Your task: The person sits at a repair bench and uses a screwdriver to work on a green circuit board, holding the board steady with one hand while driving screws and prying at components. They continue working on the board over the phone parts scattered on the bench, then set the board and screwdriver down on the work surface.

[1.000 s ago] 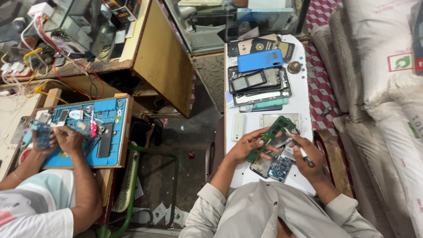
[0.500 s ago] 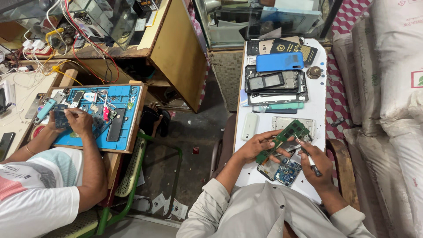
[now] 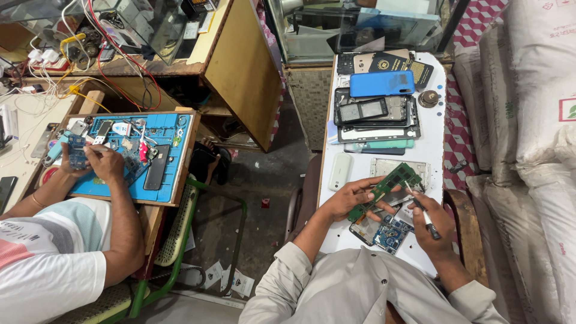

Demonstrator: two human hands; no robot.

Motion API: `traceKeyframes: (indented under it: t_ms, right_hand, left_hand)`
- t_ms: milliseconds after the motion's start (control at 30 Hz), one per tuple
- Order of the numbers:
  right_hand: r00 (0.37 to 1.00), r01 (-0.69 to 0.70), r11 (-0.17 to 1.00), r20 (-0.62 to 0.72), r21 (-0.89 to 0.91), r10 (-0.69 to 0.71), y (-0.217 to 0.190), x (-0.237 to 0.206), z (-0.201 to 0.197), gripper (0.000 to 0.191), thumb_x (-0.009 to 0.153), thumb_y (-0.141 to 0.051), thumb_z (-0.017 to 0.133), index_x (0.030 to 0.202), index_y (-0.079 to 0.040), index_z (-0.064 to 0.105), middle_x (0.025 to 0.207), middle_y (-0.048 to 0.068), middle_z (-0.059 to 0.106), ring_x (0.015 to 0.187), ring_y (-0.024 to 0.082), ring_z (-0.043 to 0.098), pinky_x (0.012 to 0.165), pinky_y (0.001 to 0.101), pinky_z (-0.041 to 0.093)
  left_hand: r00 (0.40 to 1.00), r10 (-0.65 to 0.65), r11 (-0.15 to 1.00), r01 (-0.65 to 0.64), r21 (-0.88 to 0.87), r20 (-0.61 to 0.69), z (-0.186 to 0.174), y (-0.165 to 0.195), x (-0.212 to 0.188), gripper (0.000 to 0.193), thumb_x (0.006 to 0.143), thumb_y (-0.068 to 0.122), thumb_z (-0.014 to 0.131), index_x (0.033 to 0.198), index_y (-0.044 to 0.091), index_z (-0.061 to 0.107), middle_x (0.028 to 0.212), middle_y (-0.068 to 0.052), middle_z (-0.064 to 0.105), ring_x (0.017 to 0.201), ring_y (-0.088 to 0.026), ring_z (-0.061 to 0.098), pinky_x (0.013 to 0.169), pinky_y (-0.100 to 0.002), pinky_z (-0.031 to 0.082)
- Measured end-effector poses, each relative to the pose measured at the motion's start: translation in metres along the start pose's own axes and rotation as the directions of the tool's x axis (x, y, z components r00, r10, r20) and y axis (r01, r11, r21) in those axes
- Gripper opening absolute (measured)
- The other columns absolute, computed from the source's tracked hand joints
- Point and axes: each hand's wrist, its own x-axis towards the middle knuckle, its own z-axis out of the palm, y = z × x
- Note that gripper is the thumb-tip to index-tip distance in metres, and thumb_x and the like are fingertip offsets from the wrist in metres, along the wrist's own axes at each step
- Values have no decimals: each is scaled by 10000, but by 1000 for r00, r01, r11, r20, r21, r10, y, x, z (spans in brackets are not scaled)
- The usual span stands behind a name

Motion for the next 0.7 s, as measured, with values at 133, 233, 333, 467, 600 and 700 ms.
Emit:
traceKeyframes:
  t_ms: [133,233,333,467,600,700]
  right_hand:
    - [1000,5,1000,-3,-22,-5,0,1,-1,319,1046,-145,555,1305,28,623,1215,151,717,945,170,719,815,299,572]
    - [999,-29,1000,-29,-5,29,0,1,1,322,1055,-150,555,1315,29,620,1231,152,718,948,173,717,813,298,573]
    - [1000,28,1000,5,-3,-28,-1,0,1,319,1049,-149,555,1309,23,622,1215,146,719,943,168,721,829,300,573]
    - [1000,-31,999,0,-9,31,-2,0,2,320,1036,-125,557,1306,33,626,1217,161,717,940,179,719,801,296,571]
    - [1000,21,999,6,-49,-20,-2,1,1,316,1036,-120,555,1305,28,628,1210,157,718,953,179,721,839,305,573]
    - [999,48,998,15,-49,-48,-2,1,1,313,1034,-125,558,1302,23,624,1210,155,717,940,170,725,831,302,576]
  left_hand:
    - [1000,7,1000,-7,-12,7,0,-1,0,722,1029,267,655,1637,34,343,1561,-205,503,1193,-408,666,848,-396,654]
    - [1000,5,1000,-5,11,5,-1,-1,1,723,1028,271,655,1634,34,339,1562,-206,499,1189,-408,666,833,-395,654]
    - [1000,14,1000,-14,6,18,-2,0,0,715,1039,267,646,1639,29,338,1572,-207,493,1196,-408,665,848,-391,652]
    - [1000,18,1000,-19,18,17,-2,0,-2,712,1041,269,639,1638,27,335,1568,-206,495,1193,-405,667,846,-391,653]
    - [1000,13,1000,-13,14,10,-1,1,-1,727,1032,282,650,1638,30,335,1558,-205,503,1190,-399,669,853,-392,651]
    - [1000,8,1000,-8,16,10,0,2,-1,735,1027,293,655,1638,35,337,1563,-194,501,1192,-395,669,861,-390,649]
